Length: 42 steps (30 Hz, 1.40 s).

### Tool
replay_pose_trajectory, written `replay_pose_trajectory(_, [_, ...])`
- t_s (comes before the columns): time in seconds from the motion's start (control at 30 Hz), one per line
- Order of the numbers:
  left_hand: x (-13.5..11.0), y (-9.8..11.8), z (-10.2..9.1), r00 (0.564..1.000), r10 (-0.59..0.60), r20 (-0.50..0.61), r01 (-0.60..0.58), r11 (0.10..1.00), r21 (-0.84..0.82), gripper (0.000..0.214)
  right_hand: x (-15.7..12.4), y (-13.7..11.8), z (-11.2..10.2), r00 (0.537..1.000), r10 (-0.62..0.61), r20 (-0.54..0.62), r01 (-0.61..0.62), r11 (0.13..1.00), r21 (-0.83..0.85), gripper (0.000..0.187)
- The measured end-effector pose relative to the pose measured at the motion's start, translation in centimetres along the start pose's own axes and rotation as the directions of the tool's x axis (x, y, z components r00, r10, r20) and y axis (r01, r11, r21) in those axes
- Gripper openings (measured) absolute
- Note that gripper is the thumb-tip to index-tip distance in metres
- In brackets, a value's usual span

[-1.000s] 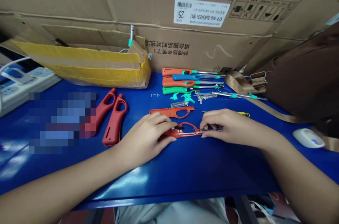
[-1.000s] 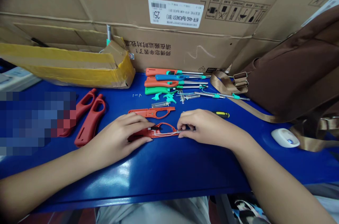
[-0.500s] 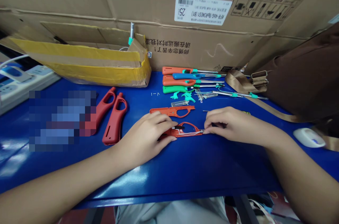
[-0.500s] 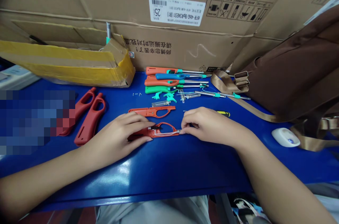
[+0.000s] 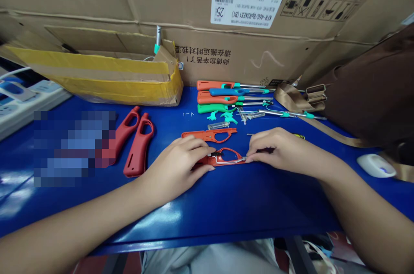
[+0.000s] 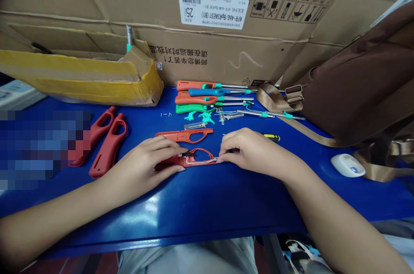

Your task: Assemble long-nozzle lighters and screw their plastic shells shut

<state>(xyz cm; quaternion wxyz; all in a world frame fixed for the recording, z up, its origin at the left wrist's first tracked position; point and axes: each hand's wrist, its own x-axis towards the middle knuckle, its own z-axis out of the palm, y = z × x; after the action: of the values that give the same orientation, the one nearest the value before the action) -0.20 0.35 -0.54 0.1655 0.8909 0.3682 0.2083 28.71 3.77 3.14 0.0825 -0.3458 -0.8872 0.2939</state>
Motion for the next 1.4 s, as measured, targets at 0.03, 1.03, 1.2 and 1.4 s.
replay_pose_trajectory(0.03, [0.0, 0.0, 0.0, 1.000, -0.001, 0.000, 0.001, 1.000, 0.001, 0.028, 0.0, -0.1, -0.1, 1.000, -0.006, 0.008, 0.006, 1.000, -0.004, 0.016])
replay_pose_trajectory(1.03, [-0.1, 1.1, -0.2, 0.996, -0.085, -0.031, 0.087, 0.995, 0.052, 0.022, 1.0, -0.9, 1.3, 0.967, 0.251, -0.051, -0.249, 0.968, 0.042, 0.007])
replay_pose_trajectory(1.2, [-0.1, 1.2, -0.4, 0.995, -0.098, -0.033, 0.100, 0.993, 0.057, 0.020, 0.4, -1.4, 1.9, 0.998, -0.060, -0.008, 0.060, 0.998, 0.001, 0.022])
replay_pose_trajectory(1.4, [0.0, 1.2, -0.4, 0.994, -0.101, -0.031, 0.102, 0.994, 0.028, 0.019, 0.7, -2.0, 2.5, 1.000, 0.001, 0.017, 0.001, 0.993, -0.114, 0.015])
